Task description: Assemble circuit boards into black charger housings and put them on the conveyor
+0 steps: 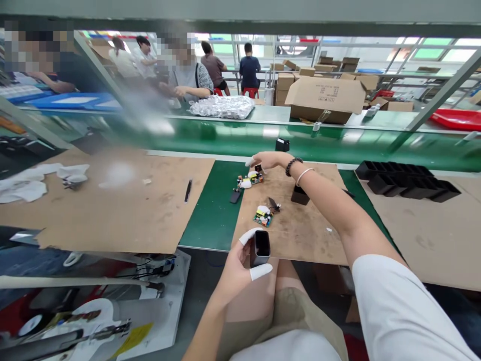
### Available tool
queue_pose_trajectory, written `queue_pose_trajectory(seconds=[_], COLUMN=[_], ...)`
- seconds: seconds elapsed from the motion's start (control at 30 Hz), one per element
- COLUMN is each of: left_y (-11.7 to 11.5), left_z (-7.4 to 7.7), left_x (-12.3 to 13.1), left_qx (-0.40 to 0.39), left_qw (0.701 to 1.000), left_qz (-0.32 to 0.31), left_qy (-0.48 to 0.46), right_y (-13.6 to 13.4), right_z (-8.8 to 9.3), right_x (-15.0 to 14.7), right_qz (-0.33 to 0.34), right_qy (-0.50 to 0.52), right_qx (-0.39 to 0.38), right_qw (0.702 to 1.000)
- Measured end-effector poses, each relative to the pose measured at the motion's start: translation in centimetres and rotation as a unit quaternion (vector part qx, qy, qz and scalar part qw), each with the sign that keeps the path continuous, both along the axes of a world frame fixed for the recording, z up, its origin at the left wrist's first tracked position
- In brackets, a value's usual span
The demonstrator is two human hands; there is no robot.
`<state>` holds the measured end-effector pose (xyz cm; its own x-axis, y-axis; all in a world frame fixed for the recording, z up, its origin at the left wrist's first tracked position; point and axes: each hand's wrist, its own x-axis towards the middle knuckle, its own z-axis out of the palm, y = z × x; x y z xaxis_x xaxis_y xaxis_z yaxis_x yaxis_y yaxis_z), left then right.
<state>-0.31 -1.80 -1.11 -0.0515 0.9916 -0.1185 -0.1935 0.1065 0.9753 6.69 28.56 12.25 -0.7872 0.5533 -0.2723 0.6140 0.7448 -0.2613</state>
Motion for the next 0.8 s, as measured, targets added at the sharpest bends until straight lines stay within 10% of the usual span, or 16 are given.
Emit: queue_pose_trajectory(seconds=[0.4, 0.8], left_y=[0.0, 0.6], left_z=[-0.4, -0.2], left_x=[0.4, 0.5], left_qx=[0.028, 0.032], left_qw=[0.999, 0.999], left_qz=[0.005, 0.021], left_qy=[0.043, 0.021], right_y=[-2.2, -1.9], right_z=[-3.4, -2.5], right_x=[-3.0, -1.2], right_qz=[-0.132, -0.152], right_qy=[-0.130, -0.057], right_qx=[0.057, 0.035], right_qw=[0.981, 0.986])
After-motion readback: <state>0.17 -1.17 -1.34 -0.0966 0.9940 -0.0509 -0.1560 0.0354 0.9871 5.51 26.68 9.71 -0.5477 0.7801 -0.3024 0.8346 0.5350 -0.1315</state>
